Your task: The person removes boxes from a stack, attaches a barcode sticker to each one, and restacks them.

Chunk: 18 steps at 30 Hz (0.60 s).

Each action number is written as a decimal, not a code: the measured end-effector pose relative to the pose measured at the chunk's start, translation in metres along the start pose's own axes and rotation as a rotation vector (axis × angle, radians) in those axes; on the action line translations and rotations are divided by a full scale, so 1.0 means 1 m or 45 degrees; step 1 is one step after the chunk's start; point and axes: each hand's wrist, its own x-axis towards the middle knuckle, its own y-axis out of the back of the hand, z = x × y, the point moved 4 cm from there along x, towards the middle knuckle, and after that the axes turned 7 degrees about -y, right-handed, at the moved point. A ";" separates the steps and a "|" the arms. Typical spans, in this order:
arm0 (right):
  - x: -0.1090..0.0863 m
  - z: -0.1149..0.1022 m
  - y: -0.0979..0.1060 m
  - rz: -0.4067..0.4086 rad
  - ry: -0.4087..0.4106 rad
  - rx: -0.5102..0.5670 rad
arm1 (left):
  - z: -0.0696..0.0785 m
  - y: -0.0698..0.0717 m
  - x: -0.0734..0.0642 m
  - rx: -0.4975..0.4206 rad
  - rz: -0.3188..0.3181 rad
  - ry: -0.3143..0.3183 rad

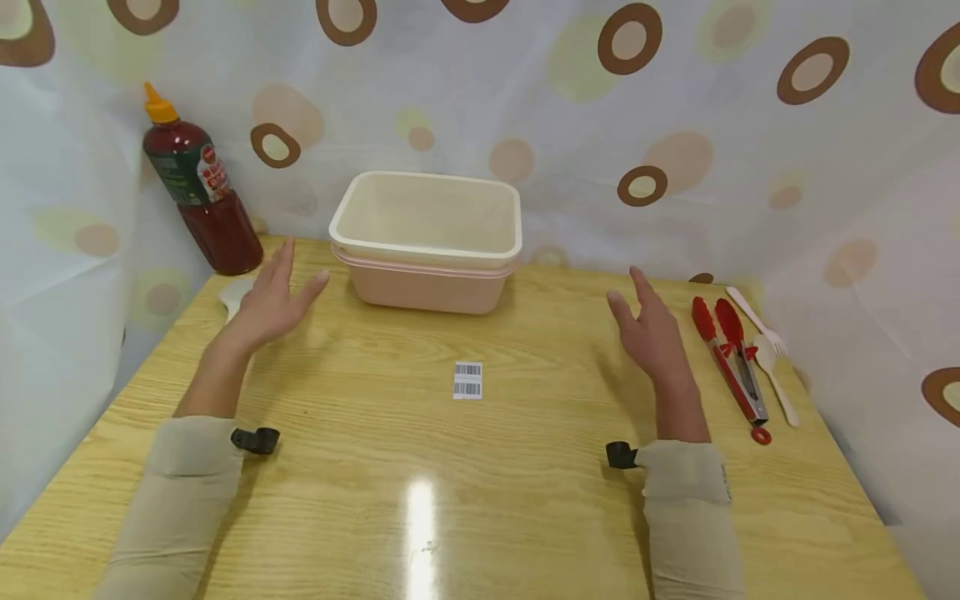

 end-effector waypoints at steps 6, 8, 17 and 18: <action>0.013 -0.029 -0.002 0.044 -0.024 0.182 | 0.012 0.000 0.009 -0.328 0.040 0.018; 0.018 -0.041 -0.001 0.042 -0.036 0.265 | 0.013 -0.002 0.014 -0.416 0.056 0.049; 0.044 -0.078 -0.008 -0.086 -0.065 0.324 | 0.018 -0.015 0.036 -0.679 0.082 0.071; 0.048 -0.081 -0.009 -0.093 -0.071 0.325 | 0.019 -0.016 0.038 -0.701 0.081 0.072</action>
